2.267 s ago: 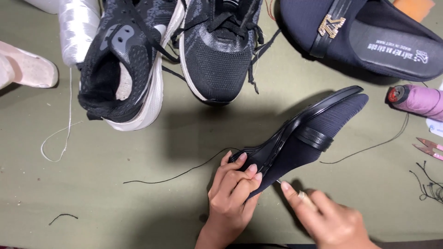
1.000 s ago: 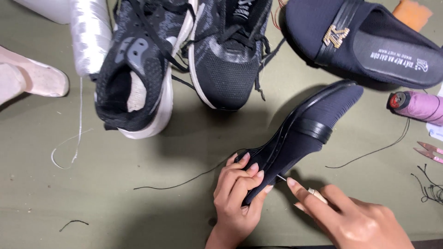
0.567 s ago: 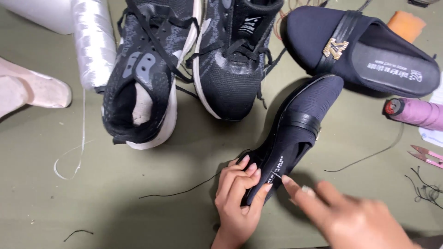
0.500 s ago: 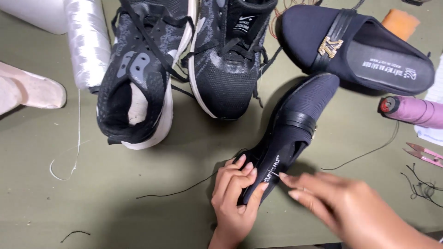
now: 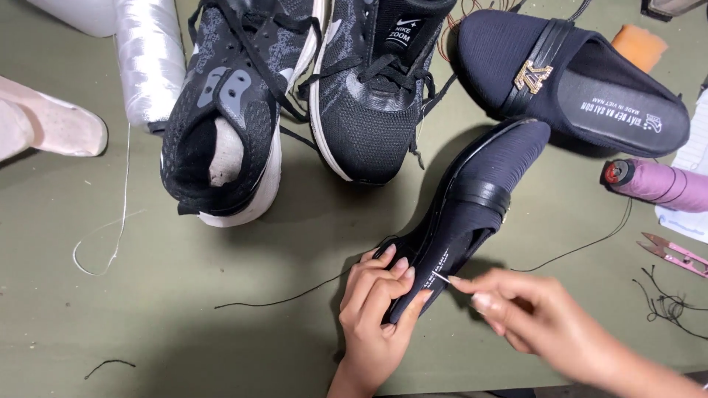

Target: The person is sewing the sole of a dark blue slip-on shoe using a wooden-handled awl and black thread. They repeatedly pierce the shoe's material and pull the thread through to stitch the sole, working on a green table with other shoes and tools nearby.

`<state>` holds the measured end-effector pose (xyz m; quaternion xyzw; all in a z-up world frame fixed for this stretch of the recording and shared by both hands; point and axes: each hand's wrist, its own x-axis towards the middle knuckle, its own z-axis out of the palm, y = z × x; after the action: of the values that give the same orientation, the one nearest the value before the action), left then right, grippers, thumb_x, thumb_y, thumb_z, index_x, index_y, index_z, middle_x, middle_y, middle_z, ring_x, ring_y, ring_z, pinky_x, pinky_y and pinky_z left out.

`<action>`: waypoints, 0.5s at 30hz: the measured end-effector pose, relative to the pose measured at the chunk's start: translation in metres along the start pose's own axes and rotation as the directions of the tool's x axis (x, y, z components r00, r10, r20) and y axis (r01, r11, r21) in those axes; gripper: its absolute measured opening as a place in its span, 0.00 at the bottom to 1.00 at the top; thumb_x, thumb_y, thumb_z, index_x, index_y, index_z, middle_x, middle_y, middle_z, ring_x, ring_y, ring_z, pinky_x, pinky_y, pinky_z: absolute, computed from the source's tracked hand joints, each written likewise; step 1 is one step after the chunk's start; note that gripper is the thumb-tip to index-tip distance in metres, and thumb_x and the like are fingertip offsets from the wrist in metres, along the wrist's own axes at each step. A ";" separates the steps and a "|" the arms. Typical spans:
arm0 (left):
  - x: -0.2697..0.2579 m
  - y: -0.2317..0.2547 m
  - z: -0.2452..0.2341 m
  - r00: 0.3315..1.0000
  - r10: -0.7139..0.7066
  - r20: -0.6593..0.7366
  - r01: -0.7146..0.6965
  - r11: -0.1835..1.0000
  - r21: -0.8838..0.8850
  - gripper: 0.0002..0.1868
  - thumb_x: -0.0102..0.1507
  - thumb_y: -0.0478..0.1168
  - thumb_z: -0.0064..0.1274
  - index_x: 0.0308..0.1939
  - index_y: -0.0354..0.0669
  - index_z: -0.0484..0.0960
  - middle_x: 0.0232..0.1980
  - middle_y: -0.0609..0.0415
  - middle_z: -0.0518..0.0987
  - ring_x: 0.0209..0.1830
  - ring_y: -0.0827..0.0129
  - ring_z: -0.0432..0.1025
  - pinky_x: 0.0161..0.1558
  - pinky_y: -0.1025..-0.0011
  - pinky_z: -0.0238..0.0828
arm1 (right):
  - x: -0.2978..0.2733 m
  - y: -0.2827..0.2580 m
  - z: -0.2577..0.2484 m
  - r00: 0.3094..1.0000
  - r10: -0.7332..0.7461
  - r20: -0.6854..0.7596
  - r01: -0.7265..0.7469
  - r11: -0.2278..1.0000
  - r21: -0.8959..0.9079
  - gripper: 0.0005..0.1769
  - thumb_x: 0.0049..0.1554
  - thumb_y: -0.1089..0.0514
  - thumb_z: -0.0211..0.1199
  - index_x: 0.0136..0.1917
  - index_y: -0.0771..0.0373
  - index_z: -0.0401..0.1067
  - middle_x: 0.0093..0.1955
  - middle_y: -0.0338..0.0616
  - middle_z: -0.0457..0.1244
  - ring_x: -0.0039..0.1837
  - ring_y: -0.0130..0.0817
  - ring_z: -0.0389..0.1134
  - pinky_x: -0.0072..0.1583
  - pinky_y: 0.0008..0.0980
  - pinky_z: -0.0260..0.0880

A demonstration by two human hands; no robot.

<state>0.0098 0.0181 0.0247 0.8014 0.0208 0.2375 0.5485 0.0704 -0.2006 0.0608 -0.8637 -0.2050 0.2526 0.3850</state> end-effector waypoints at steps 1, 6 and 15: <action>0.001 0.001 0.000 1.000 0.010 -0.005 -0.010 1.000 -0.011 0.08 0.62 0.33 0.63 0.40 0.35 0.79 0.41 0.46 0.79 0.48 0.47 0.79 0.58 0.49 0.78 | 0.005 0.005 -0.004 0.905 0.366 0.217 -0.424 0.816 0.394 0.20 0.60 0.50 0.58 0.59 0.60 0.82 0.41 0.42 0.67 0.34 0.25 0.61 0.36 0.25 0.52; 0.000 0.000 0.001 0.999 0.023 -0.028 -0.023 1.000 -0.012 0.08 0.61 0.32 0.64 0.38 0.35 0.79 0.41 0.46 0.79 0.49 0.45 0.79 0.58 0.49 0.78 | 0.008 0.001 -0.013 0.822 0.442 0.357 -0.567 0.682 0.462 0.22 0.60 0.56 0.60 0.62 0.61 0.88 0.27 0.48 0.58 0.23 0.32 0.53 0.28 0.26 0.47; 0.000 0.003 -0.001 0.999 0.015 -0.032 -0.015 1.000 0.006 0.07 0.62 0.33 0.62 0.37 0.35 0.79 0.41 0.45 0.80 0.50 0.47 0.80 0.59 0.51 0.76 | 0.009 -0.012 -0.009 0.969 -0.240 0.060 0.247 0.954 -0.172 0.20 0.58 0.52 0.62 0.63 0.54 0.77 0.39 0.32 0.68 0.37 0.24 0.71 0.43 0.25 0.70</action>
<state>0.0084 0.0179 0.0274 0.7991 0.0242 0.2544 0.5441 0.0814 -0.1931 0.0733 -0.8578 -0.3391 0.2005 0.3302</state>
